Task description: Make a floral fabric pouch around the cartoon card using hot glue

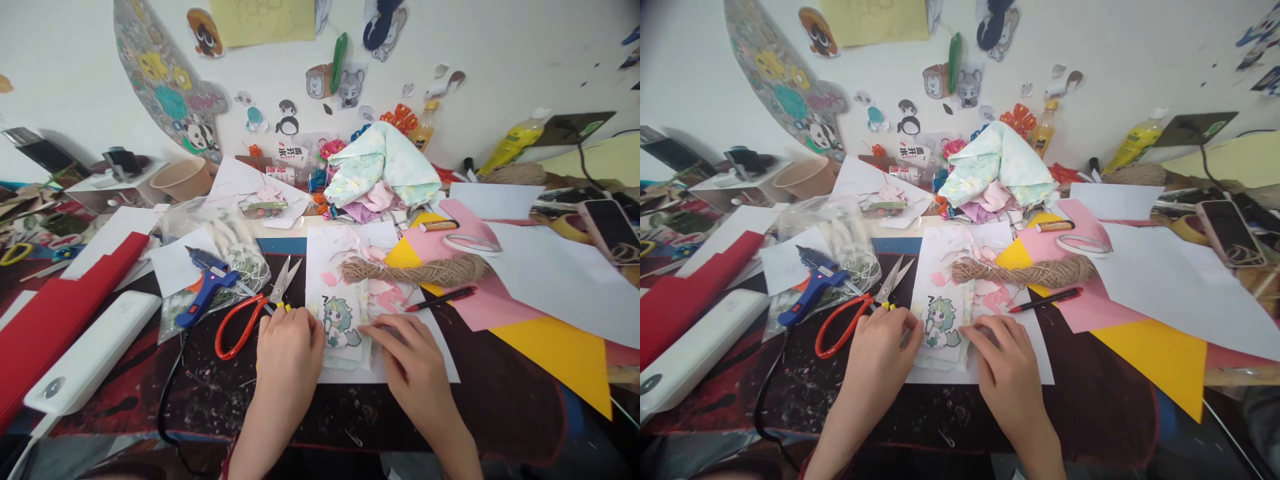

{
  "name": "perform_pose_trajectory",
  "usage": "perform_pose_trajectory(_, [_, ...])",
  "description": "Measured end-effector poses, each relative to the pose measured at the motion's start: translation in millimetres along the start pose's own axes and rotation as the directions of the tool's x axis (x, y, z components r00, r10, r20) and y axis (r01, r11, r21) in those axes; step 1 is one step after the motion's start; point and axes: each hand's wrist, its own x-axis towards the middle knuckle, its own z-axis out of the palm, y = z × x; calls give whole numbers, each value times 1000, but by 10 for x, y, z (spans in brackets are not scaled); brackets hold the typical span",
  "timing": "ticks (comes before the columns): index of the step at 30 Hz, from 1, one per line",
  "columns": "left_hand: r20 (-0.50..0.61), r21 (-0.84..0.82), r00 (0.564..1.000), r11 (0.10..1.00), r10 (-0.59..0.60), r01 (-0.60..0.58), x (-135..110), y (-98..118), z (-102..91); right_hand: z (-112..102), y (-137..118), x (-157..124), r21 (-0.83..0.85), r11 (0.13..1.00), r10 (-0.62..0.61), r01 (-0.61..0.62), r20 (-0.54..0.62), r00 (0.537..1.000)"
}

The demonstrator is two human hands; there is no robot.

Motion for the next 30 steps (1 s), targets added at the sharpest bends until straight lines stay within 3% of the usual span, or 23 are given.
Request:
perform_pose_trajectory(18, [-13,151,998,987,54,-52,-32,48,-8,17,15,-23,68,998,12,-5,-102,995])
perform_pose_trajectory(22, [-109,176,989,981,101,-81,-59,83,-10,6,12,-29,78,997,20,-10,-124,992])
perform_pose_trajectory(24, [-202,174,955,967,218,-184,-90,84,20,-2,8,-29,80,997,26,-16,-127,992])
perform_pose_trajectory(26, [-269,186,888,924,374,-333,-132,82,71,-5,7,-28,78,997,23,-13,-128,992])
perform_pose_trajectory(28, [-263,202,823,863,503,-463,-179,84,142,-2,10,-26,75,997,15,-5,-127,992])
perform_pose_trajectory(30, [-212,207,795,821,569,-533,-223,89,226,3,15,-24,73,997,6,3,-133,991])
